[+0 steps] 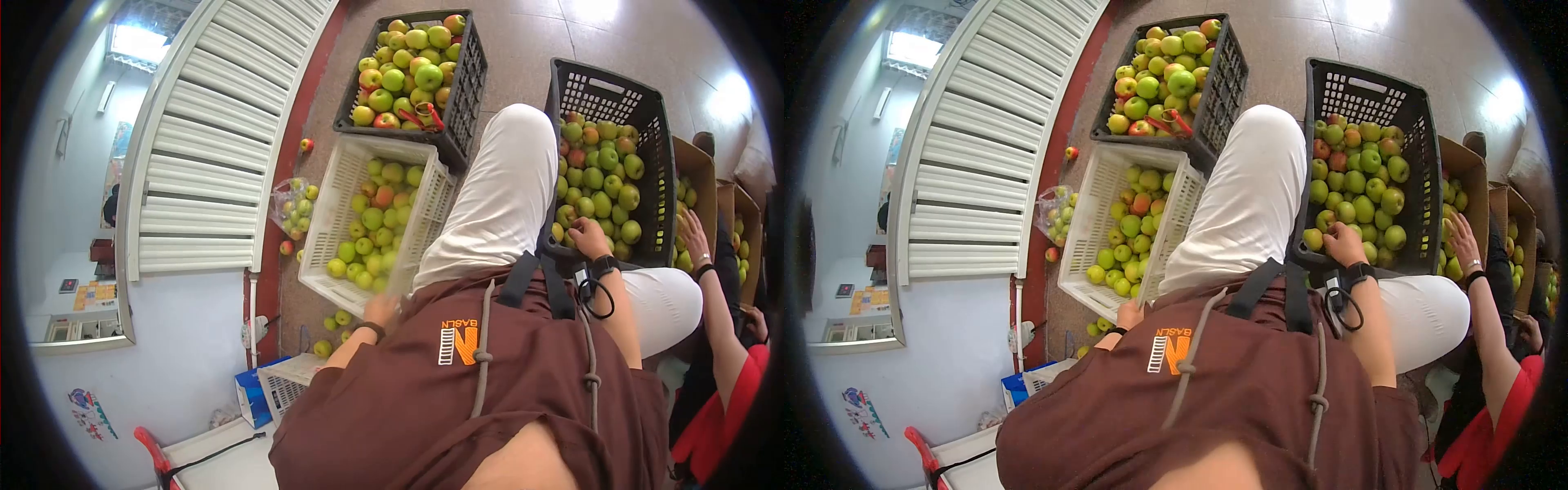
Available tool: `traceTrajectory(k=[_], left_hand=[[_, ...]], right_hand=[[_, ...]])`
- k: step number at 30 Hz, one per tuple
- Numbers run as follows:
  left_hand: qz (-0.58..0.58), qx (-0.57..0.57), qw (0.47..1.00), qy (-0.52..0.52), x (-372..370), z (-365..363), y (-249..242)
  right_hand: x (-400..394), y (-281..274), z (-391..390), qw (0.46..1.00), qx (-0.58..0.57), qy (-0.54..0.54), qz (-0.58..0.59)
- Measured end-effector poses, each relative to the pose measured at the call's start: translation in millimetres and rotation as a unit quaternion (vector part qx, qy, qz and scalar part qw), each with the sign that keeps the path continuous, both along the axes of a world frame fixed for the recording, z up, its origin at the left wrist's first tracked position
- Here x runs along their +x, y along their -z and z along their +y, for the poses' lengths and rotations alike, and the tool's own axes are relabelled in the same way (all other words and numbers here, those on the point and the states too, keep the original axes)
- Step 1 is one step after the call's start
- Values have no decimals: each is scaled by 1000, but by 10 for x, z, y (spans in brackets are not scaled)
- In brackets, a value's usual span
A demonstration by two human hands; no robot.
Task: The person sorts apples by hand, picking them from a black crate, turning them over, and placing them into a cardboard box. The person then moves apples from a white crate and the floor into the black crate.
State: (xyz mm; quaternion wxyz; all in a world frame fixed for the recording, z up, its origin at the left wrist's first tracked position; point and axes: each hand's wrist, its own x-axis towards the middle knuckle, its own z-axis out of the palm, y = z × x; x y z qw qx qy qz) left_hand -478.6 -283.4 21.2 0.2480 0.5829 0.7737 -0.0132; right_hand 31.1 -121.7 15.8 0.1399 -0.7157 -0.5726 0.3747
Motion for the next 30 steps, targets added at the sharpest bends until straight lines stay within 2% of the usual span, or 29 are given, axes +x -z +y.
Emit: traceTrajectory(k=[3,6,8,13,16,18,21,25,26,29,30], left_hand=[[27,2,1000,-8,86,32,-53],[46,56,997,21,149,44,5],[17,50,999,-1,265,71,-28],[-22,44,999,-18,328,115,4],[-23,102,994,-34,355,260,260],[-4,74,995,-71,444,529,312],[-15,79,996,-33,450,844,378],[17,74,996,-40,522,930,329],[27,72,996,-46,515,930,358],[-32,29,995,-86,612,1000,138],[-18,38,996,-79,613,1002,169]], right_hand=[[26,34,-18,1000,16,0,7],[68,95,-21,1000,16,9,25],[56,68,-23,1000,7,7,28],[-75,-103,-65,998,35,1,-54],[-179,-217,-84,993,30,-1,-114],[-278,-350,-106,992,33,3,-118],[-328,-268,-175,990,61,5,-130],[-439,-444,-168,980,55,19,-190],[-460,-519,-141,981,17,17,-190],[-484,-611,-83,982,-6,10,-189],[-486,-609,-70,982,-3,6,-191]])
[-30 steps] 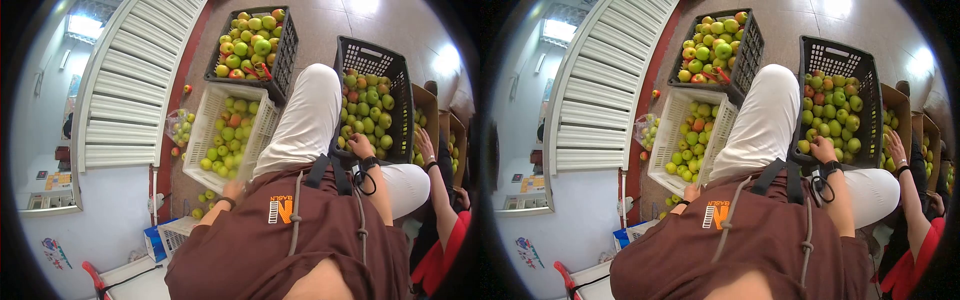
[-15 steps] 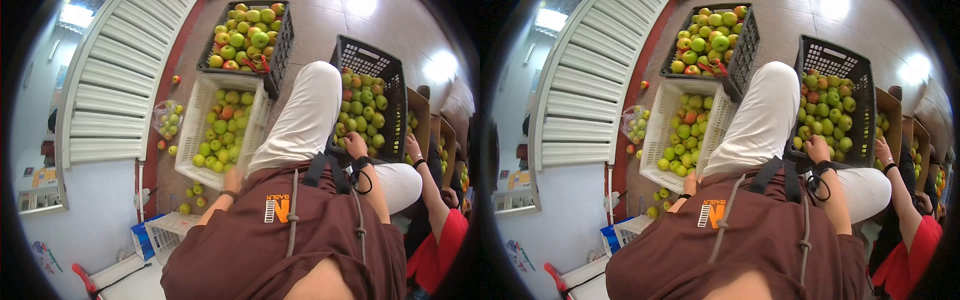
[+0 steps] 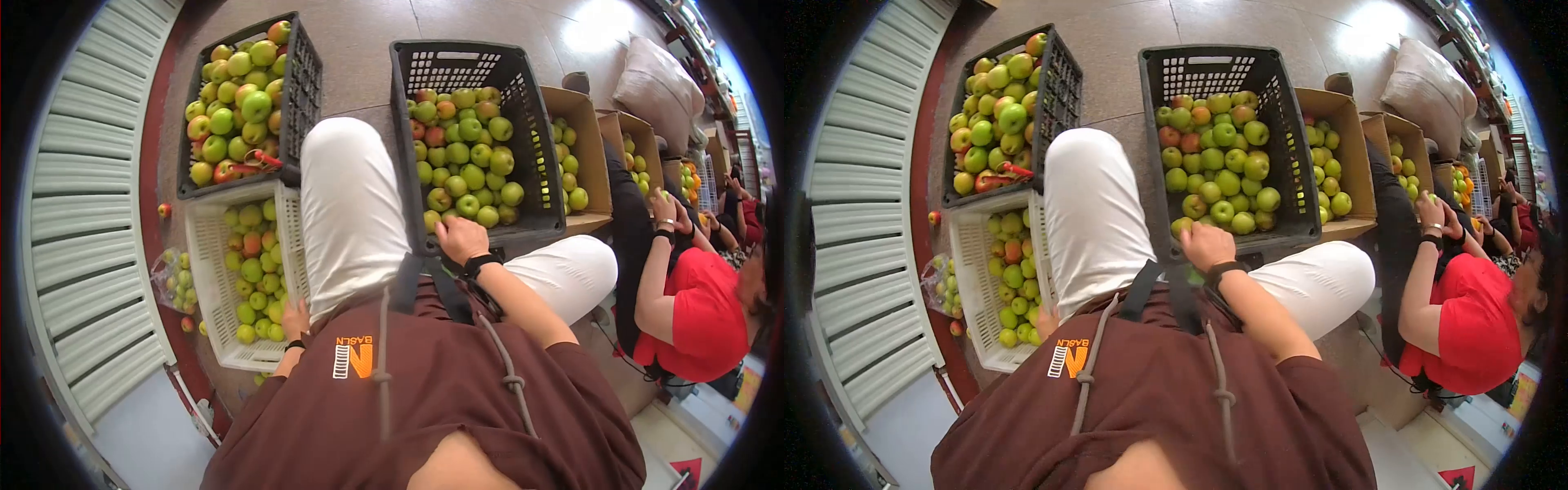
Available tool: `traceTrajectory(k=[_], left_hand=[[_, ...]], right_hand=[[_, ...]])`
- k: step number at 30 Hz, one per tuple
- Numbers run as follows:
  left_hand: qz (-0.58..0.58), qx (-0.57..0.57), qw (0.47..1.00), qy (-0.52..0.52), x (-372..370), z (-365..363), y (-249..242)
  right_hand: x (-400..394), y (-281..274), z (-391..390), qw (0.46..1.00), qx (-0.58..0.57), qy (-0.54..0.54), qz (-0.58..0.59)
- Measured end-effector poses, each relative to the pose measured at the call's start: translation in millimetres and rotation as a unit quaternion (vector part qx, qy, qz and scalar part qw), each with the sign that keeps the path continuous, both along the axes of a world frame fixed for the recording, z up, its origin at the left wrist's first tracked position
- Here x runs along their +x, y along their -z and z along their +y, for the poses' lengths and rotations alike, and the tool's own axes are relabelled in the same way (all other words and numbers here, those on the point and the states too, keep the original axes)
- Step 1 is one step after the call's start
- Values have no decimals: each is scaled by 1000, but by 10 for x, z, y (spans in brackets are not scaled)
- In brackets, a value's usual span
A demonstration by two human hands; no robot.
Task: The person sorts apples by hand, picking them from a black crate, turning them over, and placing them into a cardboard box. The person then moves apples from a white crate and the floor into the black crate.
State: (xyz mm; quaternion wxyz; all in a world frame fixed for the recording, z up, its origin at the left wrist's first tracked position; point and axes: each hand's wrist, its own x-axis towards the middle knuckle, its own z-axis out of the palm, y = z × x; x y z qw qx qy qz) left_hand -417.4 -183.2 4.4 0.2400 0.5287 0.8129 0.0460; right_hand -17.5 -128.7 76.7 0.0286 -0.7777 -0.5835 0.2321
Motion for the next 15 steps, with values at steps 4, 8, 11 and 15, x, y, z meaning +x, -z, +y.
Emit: traceTrajectory(k=[4,8,11,15], left_hand=[[47,18,999,12,-15,-45,109],[33,71,996,38,29,-69,52],[44,93,993,54,-61,-141,179],[58,47,997,8,26,-109,94]], right_hand=[[12,40,52,1000,-19,-7,-11],[8,32,112,999,-32,-18,-16],[10,84,138,997,-36,-51,-36],[8,200,102,995,-46,-79,-50]])
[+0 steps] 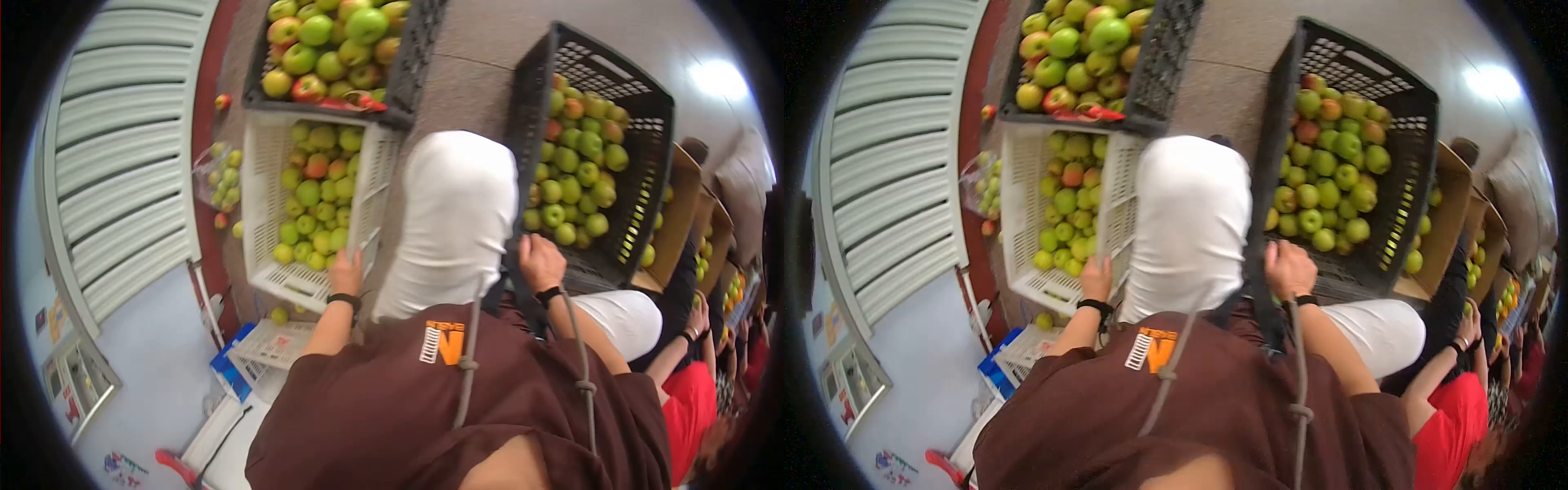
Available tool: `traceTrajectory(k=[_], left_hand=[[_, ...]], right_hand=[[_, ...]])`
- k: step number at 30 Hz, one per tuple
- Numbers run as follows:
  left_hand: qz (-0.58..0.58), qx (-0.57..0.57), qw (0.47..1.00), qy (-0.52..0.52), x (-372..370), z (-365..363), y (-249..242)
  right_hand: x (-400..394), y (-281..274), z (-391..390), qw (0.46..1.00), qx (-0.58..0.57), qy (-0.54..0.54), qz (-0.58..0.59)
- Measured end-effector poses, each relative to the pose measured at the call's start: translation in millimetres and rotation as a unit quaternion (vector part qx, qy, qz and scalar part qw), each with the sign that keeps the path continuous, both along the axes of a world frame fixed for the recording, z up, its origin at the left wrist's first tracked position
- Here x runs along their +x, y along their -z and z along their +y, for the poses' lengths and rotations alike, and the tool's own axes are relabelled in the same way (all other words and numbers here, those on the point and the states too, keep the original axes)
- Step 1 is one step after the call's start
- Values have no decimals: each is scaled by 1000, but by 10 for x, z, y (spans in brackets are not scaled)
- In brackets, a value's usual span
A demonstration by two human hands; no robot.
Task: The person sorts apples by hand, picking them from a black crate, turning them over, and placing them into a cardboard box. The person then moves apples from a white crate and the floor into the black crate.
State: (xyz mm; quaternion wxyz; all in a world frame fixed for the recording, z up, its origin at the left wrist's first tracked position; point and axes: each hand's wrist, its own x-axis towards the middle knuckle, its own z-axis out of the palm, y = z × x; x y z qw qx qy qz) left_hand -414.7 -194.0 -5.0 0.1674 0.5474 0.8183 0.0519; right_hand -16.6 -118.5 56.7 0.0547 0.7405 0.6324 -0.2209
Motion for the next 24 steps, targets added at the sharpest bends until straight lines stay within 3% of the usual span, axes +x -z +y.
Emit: traceTrajectory(k=[7,10,17,24], left_hand=[[-12,-27,999,-37,77,79,-135],[-11,9,1000,-22,67,59,-145],[-27,-46,998,-22,113,89,-369],[-38,20,999,8,42,16,-189]], right_hand=[[12,18,-21,999,-21,-5,-30],[-29,-6,-20,1000,7,7,-26],[-54,-3,-113,994,107,11,-32],[82,22,-167,996,90,-4,27]])
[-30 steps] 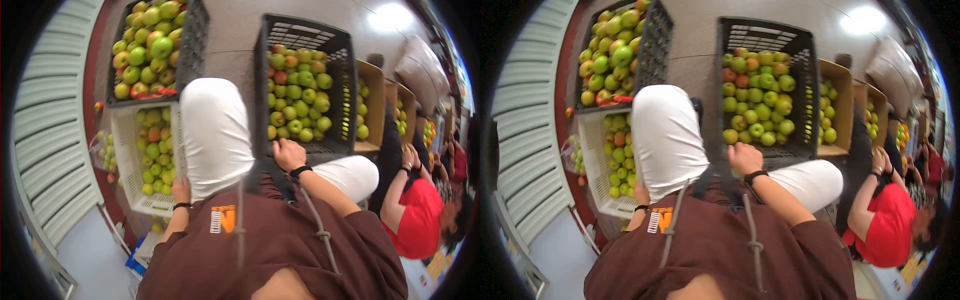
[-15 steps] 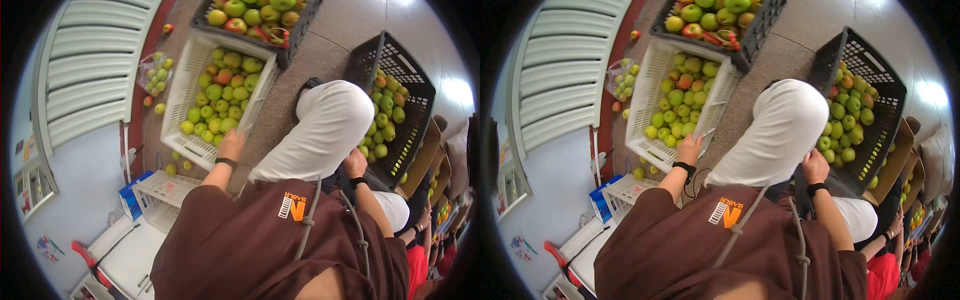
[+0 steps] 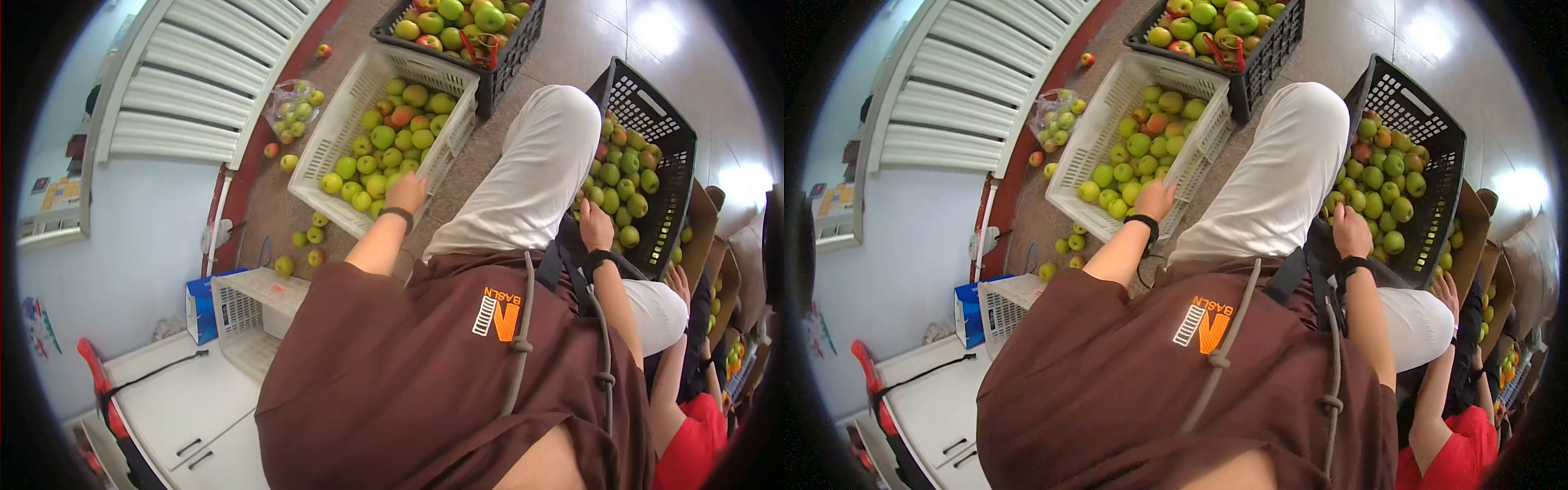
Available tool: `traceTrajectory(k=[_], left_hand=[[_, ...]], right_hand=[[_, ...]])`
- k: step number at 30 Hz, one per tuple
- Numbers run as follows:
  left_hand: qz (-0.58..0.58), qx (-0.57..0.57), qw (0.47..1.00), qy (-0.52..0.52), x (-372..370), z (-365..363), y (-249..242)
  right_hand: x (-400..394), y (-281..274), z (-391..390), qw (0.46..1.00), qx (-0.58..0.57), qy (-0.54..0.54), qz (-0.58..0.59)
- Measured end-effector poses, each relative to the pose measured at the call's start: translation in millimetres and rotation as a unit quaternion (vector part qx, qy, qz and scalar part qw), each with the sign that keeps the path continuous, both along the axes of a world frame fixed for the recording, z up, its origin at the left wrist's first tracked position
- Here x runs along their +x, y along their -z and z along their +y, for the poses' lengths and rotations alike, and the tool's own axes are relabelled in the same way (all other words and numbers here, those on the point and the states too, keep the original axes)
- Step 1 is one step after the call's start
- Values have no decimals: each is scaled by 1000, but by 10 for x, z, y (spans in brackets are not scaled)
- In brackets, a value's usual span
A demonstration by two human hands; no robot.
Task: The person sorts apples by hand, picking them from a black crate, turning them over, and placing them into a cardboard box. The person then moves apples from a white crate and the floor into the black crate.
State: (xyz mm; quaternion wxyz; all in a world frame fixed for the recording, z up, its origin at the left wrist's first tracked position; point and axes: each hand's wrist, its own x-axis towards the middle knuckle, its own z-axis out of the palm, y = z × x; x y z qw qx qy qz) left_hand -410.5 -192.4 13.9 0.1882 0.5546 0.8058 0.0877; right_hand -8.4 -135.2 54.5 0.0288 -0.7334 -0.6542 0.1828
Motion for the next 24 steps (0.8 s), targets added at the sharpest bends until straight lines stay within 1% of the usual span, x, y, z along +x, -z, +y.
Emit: traceTrajectory(k=[2,5,6,8,9,11,14,17,20,23,24], left_hand=[[-11,-2,1000,0,-4,24,9],[-4,-8,1000,1,-29,59,102],[-24,13,999,-19,-44,60,191],[-50,12,999,-13,-136,41,423],[-63,12,998,-11,-185,62,454],[-69,-6,997,44,-235,-79,309],[-45,-18,999,7,-200,-151,239],[39,-40,998,13,-88,-161,176],[15,-26,999,22,90,-209,177],[-45,-2,996,77,335,-286,13],[-61,-10,997,46,344,-278,171]], right_hand=[[91,8,-34,999,-22,-21,12],[237,-8,-154,999,-14,-31,13],[286,-65,-204,999,-27,-36,19],[426,84,-239,998,-32,-57,1],[508,115,-222,997,-33,-68,-8],[477,65,-263,998,-21,-52,-27],[452,83,-305,998,0,-50,-38],[422,-28,-312,997,9,-61,-36],[421,-18,-305,997,9,-69,-43],[401,-71,-288,997,-16,-66,-33],[390,-91,-278,997,-37,-56,-27]])
